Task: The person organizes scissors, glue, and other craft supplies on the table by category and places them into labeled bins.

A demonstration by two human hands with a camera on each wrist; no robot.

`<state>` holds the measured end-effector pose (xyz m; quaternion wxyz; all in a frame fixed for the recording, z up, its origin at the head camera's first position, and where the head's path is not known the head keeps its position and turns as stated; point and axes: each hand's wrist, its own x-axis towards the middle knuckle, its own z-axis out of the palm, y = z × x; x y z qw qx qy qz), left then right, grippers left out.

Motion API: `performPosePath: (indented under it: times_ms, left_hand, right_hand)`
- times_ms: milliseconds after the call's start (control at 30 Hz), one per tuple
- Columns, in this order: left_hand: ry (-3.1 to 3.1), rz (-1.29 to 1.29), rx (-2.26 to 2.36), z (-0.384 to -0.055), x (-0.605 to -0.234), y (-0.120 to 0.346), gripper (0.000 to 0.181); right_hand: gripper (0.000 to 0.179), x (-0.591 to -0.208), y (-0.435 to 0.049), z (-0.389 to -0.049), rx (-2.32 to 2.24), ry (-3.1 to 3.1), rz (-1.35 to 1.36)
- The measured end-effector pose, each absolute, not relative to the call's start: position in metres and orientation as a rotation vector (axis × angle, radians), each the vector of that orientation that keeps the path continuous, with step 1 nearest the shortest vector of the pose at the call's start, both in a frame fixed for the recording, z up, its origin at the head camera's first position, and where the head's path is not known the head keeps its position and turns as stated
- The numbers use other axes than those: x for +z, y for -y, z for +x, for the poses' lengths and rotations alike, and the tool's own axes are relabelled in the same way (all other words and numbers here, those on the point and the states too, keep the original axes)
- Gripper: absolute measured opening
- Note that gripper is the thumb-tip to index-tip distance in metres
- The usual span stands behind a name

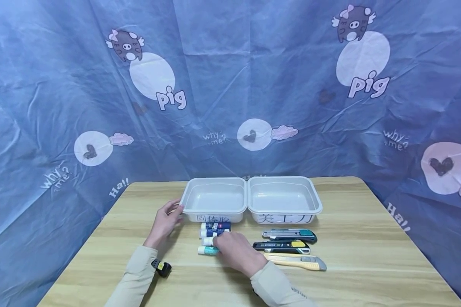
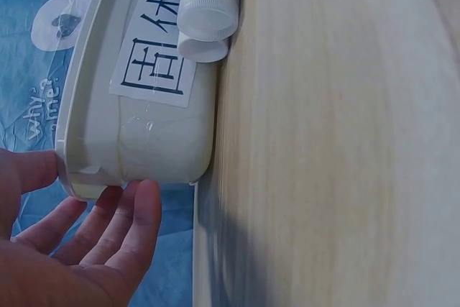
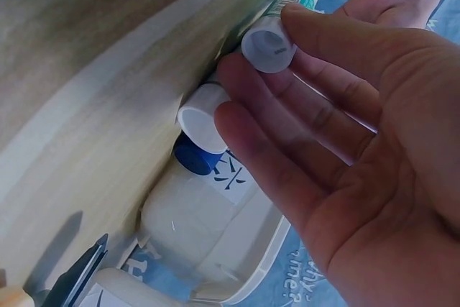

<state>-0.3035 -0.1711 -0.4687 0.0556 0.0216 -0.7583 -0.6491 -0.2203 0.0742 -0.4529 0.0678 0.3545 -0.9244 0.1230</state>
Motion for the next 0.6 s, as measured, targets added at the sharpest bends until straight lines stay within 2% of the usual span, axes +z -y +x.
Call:
performPosePath:
  times_ms: [600]
  left_hand:
    - [2.314, 0.060, -1.941, -0.3023, -0.4688, 0.1704, 0.040]
  right_hand:
    - [0.010, -0.4515, -0.0771, -0.2223, 0.374, 2.762, 1.092]
